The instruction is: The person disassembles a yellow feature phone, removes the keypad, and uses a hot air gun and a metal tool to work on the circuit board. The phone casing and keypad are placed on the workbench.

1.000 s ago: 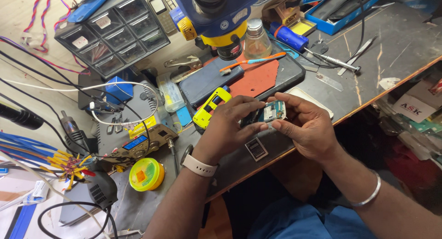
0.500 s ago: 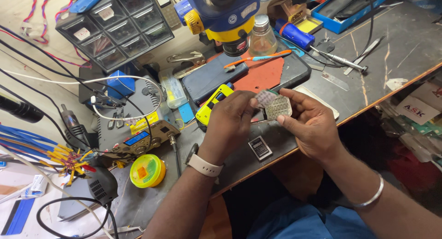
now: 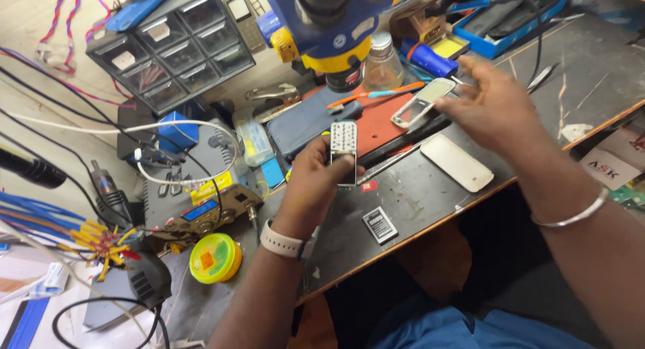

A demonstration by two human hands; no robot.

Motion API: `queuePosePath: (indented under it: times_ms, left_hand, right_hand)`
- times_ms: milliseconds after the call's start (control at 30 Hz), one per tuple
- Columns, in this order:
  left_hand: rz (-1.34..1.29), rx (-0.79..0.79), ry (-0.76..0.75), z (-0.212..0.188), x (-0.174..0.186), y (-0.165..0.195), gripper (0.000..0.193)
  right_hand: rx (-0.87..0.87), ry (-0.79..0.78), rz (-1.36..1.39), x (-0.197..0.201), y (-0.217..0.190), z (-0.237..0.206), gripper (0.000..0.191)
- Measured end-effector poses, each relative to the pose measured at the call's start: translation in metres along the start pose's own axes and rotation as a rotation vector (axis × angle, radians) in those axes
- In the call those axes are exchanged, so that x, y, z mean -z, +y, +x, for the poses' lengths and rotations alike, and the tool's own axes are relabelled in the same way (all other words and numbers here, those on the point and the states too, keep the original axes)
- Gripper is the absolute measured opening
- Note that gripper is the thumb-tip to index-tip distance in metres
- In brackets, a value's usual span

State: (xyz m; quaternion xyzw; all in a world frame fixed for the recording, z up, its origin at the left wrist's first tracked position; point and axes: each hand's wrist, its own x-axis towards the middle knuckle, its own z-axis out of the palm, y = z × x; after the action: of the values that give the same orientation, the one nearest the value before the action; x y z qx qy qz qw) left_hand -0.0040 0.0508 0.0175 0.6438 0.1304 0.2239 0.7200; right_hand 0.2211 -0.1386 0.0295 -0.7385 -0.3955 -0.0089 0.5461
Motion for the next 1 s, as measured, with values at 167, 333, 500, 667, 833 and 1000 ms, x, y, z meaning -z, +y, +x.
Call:
queuePosePath:
  times_ms: [167, 333, 500, 667, 833, 1000]
  left_hand:
    - [0.706, -0.341, 0.091, -0.011, -0.008, 0.011, 0.026]
    - [0.967, -0.644, -0.013, -0.023, -0.025, 0.023, 0.031]
    - [0.810, -0.647, -0.063, -0.026, -0.027, 0.032, 0.041]
    - [0.803, -0.483, -0.052, -0.021, -0.019, 0.020, 0.042]
    - [0.286, -0.203, -0.267, -0.014, -0.011, 0.005, 0.050]
    - [0.143, -0.052, -0.318, -0.014, -0.005, 0.005, 0.055]
  right_hand:
    - [-0.177, -0.124, -0.777, 0.050, 0.013, -0.015, 0.046]
    - [-0.281, -0.244, -0.845, 0.042, 0.032, -0.019, 0.034]
    - [-0.454, -0.367, -0.829, 0.040, 0.036, -0.007, 0.026]
    - [-0.408, -0.284, -0.720, 0.039, 0.037, -0.003, 0.034]
    - [-0.606, -0.409, -0.676, 0.045, 0.033, 0.001, 0.022]
    - [-0.588, -0.400, -0.660, 0.047, 0.027, -0.001, 0.020]
